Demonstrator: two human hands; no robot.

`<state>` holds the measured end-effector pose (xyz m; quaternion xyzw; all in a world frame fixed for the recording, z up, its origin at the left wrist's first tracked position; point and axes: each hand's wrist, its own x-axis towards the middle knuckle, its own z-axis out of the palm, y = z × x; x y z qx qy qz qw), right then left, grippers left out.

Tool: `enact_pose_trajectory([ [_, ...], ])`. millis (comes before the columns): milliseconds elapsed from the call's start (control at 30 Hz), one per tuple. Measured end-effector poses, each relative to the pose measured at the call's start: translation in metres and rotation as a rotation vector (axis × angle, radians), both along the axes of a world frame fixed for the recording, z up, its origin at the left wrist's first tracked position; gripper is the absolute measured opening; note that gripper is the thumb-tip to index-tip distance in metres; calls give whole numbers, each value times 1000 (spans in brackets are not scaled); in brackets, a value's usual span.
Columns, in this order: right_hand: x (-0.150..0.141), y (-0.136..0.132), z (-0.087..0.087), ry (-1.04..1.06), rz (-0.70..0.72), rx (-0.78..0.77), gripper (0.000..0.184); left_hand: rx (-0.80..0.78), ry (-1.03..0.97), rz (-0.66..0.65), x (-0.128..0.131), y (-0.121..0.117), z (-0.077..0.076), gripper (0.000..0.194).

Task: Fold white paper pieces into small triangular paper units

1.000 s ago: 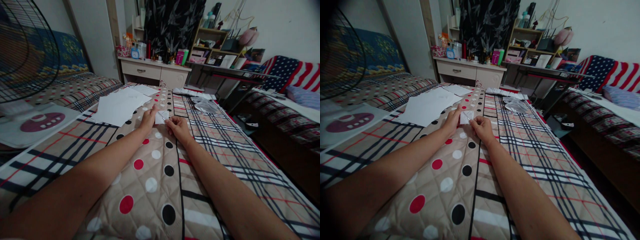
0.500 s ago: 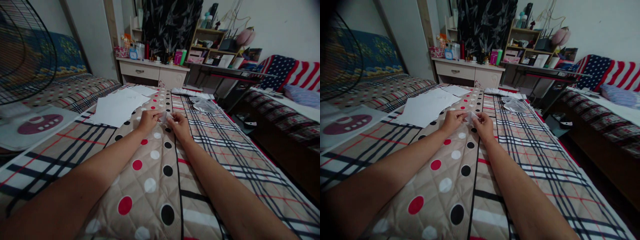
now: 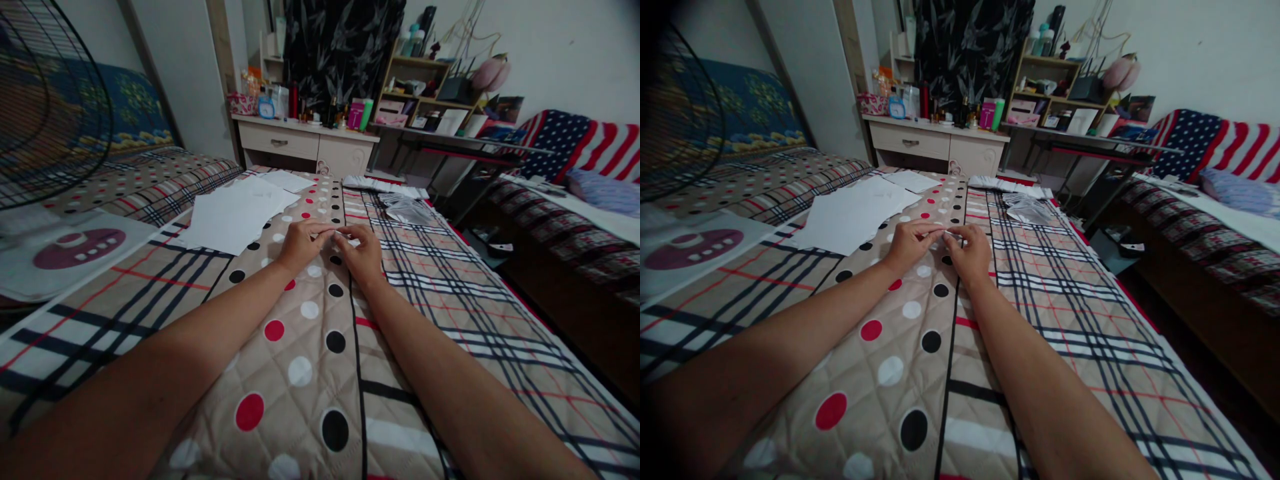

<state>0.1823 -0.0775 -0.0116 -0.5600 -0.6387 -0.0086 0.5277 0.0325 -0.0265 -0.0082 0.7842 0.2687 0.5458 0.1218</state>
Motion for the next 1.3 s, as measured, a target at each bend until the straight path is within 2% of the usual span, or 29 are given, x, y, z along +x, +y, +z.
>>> enact_pose_trajectory([
  [100,-4,-6,5,-140,-86,34,15,52,-4,-18,2,-2,1,12],
  [167,-6,-7,7,-172,-83,46,14,81,-24,-21,4,-3,3,12],
  [400,-7,-1,4,-39,31,100,13,79,9,37,8,-9,11,11],
  [533,-7,1,3,-4,48,109,12,50,82,102,6,-12,12,11],
  [767,-2,4,3,95,4,-14,17,5,117,182,1,-3,8,12],
  [1000,11,8,0,140,-131,-206,27,-204,195,337,-13,16,-4,15],
  [1133,17,12,-4,138,-123,-240,32,-178,271,297,-15,15,-3,23],
  [1300,20,11,-3,85,-77,-256,31,-107,497,250,-14,2,4,28],
])
